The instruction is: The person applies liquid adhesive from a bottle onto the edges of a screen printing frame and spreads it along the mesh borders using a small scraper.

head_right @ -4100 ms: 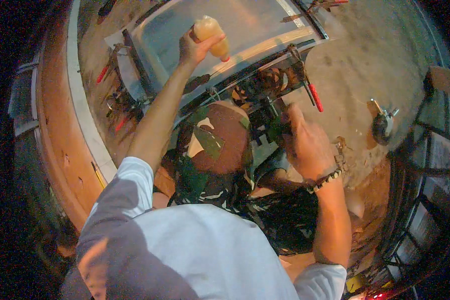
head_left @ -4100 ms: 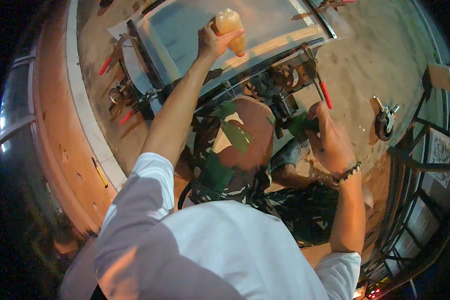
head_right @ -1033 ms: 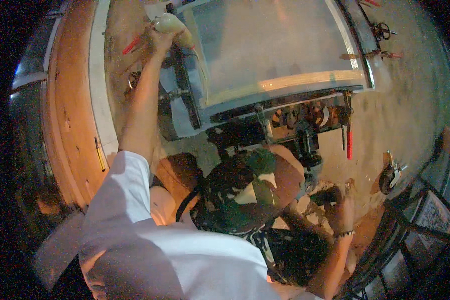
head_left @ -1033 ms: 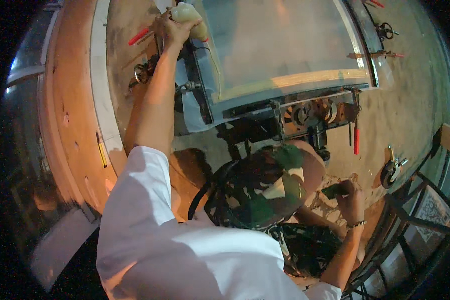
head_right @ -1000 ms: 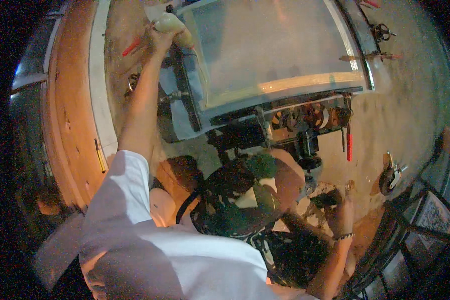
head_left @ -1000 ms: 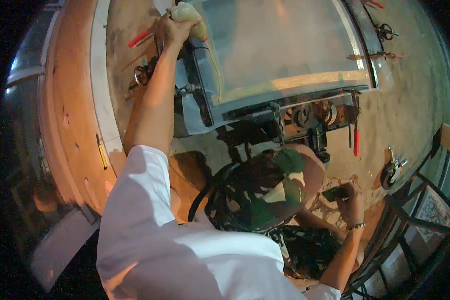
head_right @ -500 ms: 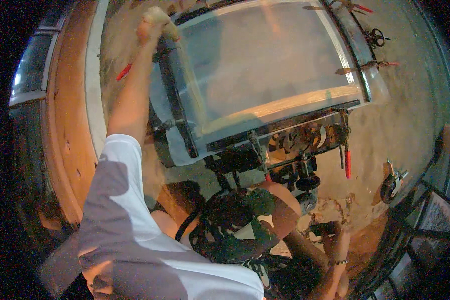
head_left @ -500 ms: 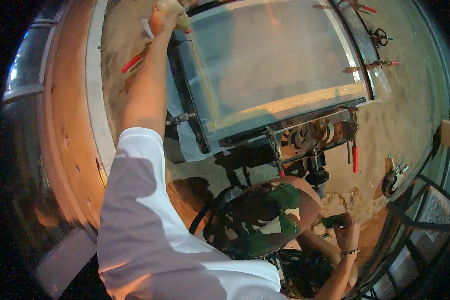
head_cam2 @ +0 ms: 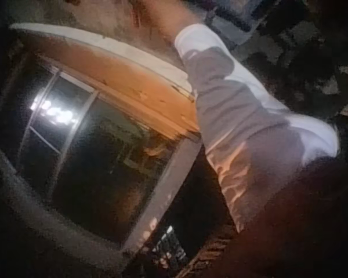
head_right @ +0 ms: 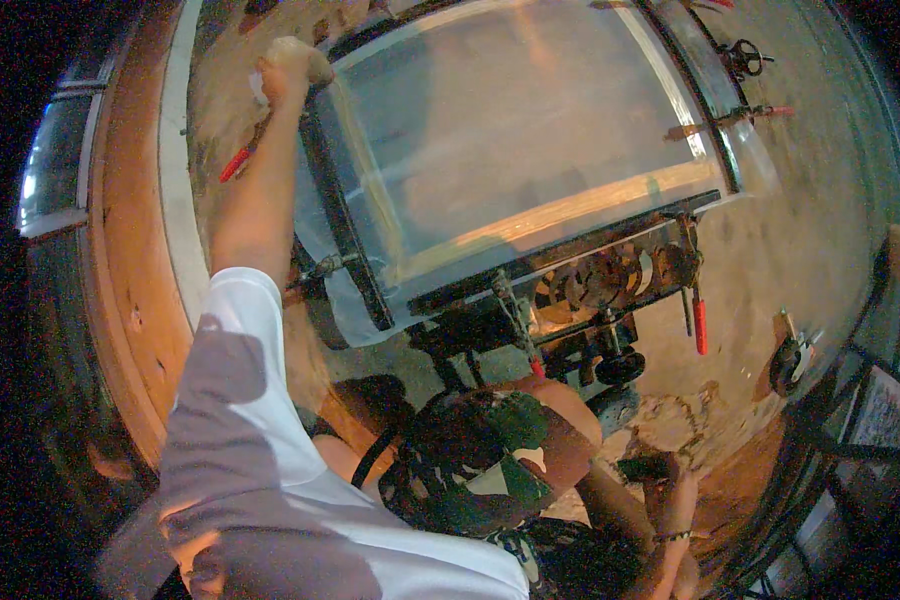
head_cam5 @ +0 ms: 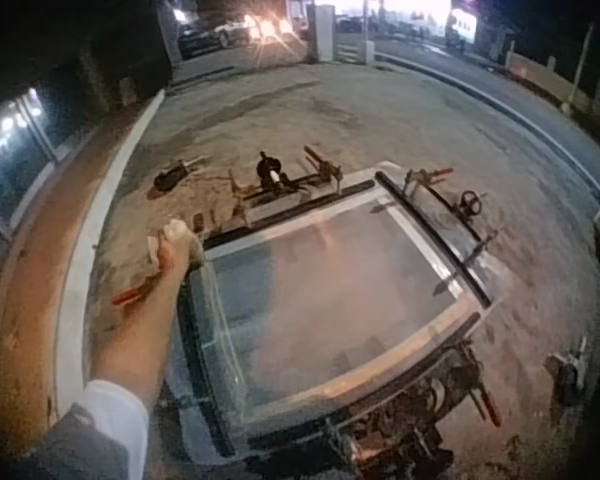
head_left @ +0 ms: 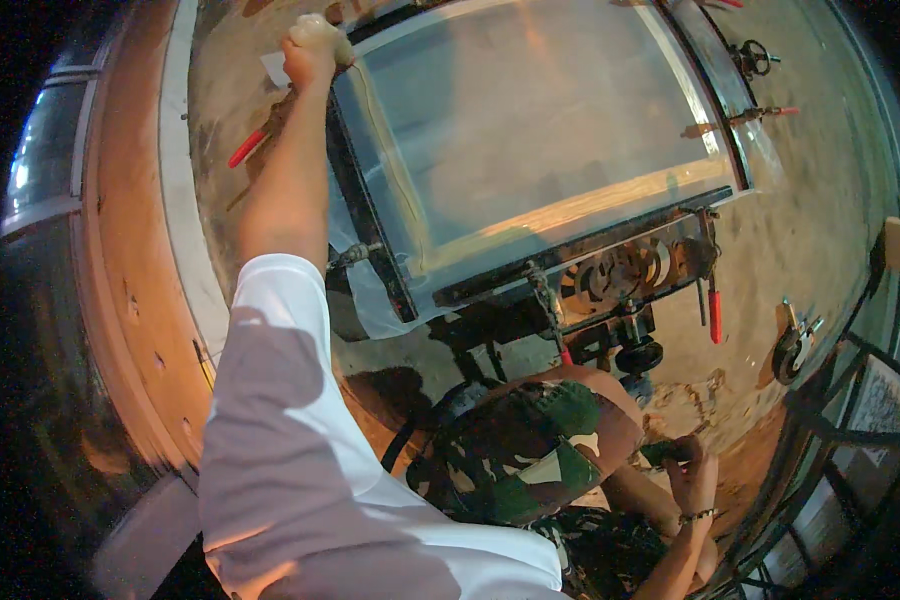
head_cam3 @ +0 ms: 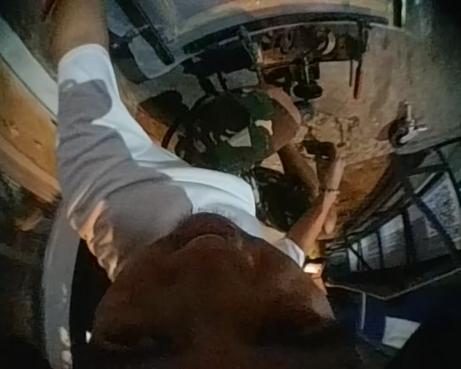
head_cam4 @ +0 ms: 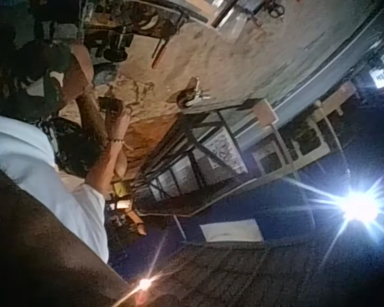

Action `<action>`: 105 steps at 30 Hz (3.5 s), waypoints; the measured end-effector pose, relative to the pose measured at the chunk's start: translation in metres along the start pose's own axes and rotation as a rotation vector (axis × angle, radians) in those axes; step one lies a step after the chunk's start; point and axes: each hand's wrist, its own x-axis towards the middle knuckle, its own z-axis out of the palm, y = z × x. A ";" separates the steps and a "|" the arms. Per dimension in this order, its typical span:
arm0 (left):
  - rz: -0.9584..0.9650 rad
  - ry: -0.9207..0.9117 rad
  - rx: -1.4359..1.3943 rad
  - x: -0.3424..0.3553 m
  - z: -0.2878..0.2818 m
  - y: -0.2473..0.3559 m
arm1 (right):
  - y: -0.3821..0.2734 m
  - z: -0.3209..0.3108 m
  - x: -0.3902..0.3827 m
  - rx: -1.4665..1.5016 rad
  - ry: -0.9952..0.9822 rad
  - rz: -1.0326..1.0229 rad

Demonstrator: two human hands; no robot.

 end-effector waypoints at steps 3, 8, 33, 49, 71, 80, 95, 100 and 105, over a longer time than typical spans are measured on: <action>0.408 -0.149 -0.035 -0.014 -0.013 -0.011 | -0.005 -0.002 0.000 -0.006 -0.007 0.017; 0.602 -0.117 0.030 -0.020 -0.029 0.006 | -0.001 -0.003 -0.002 -0.017 0.009 -0.008; -1.464 -0.410 -0.983 -0.266 -0.399 -0.416 | -0.122 -0.064 0.139 0.788 0.121 -0.176; -1.366 0.092 -1.090 -0.328 -0.364 -0.430 | -0.231 0.022 0.180 1.572 -0.195 -0.141; -0.256 -2.002 -0.753 -0.296 -0.198 0.240 | -0.214 -0.107 0.148 1.157 -0.099 -0.771; 0.033 -1.653 -0.414 -0.355 0.007 0.327 | -0.136 -0.167 0.043 -0.120 -0.094 -0.568; 0.786 -1.063 -0.094 -0.463 0.206 0.346 | -0.079 -0.206 0.070 0.224 -0.127 -0.666; 0.838 -0.888 -0.241 -0.466 0.204 0.355 | -0.076 -0.191 0.113 0.276 0.016 -0.701; 0.797 -1.006 -0.100 -0.459 0.190 0.344 | -0.086 -0.150 0.183 -0.057 -0.309 -0.519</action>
